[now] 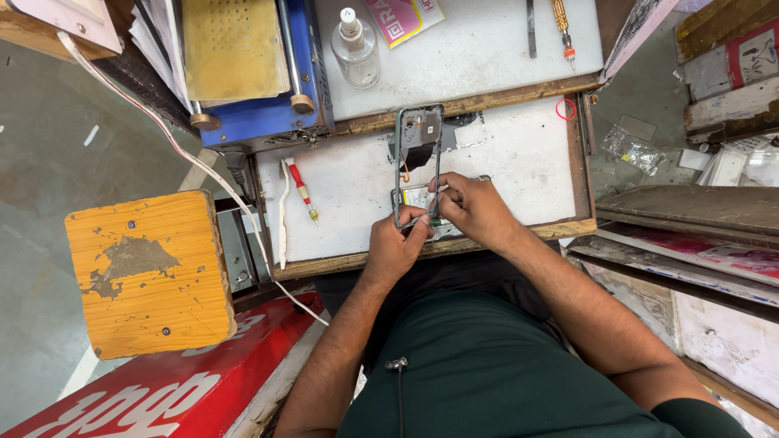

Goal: The person removes a metal shielding plate from a disassembled smartphone, places it on the workbench, and then reattaches it to the phone's internal frame. The person handles the phone chassis and shielding plate by hand throughout the process.

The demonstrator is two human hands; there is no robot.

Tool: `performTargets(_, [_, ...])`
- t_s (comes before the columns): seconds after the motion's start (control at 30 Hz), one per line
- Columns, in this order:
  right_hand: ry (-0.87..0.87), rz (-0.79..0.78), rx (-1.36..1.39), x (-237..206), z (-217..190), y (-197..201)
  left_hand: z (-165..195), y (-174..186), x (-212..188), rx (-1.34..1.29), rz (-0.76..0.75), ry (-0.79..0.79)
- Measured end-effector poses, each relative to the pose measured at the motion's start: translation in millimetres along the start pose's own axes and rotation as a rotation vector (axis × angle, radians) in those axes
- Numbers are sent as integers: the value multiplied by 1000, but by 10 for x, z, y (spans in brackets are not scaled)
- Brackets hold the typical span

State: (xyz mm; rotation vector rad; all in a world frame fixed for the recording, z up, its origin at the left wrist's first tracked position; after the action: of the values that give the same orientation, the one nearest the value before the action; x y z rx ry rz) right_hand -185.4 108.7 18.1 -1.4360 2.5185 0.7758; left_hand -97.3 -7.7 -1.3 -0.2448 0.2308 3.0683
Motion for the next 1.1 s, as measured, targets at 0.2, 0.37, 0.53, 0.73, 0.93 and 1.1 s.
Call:
performTargets(0.2, [183,-50,222,32,-42,17,-9,-5,1,-37,-6,1])
performTargets(0.37, [96,-49,136,31,61,-9,21,-11,10,-35,-17,-4])
performTargets(0.53, [99,0,208,56,97,-6,5,-17,3,-15,-19,32])
performTargets(0.73, [131,-45,135,29,4,21,15,-4,9,-60,-10,12])
performTargets(0.93, [52,-33,73,32,75,-7,4,-16,7,-31,-12,28])
performTargets(1.1, [64,0,146,58,122,-24,-40,-41,29,-28,-37,34])
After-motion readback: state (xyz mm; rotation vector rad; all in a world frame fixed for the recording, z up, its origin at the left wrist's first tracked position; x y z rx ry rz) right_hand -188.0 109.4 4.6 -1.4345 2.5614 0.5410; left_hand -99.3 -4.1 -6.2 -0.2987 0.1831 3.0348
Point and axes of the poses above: each hand's wrist, its own x-axis towards the middle knuckle, its own y-axis out of the back of the hand, z = x × y, the point moved 10 cm from there along x, towards the middle knuckle, and after that the axes turned 13 degrees about -z, right-handed, at the moved point
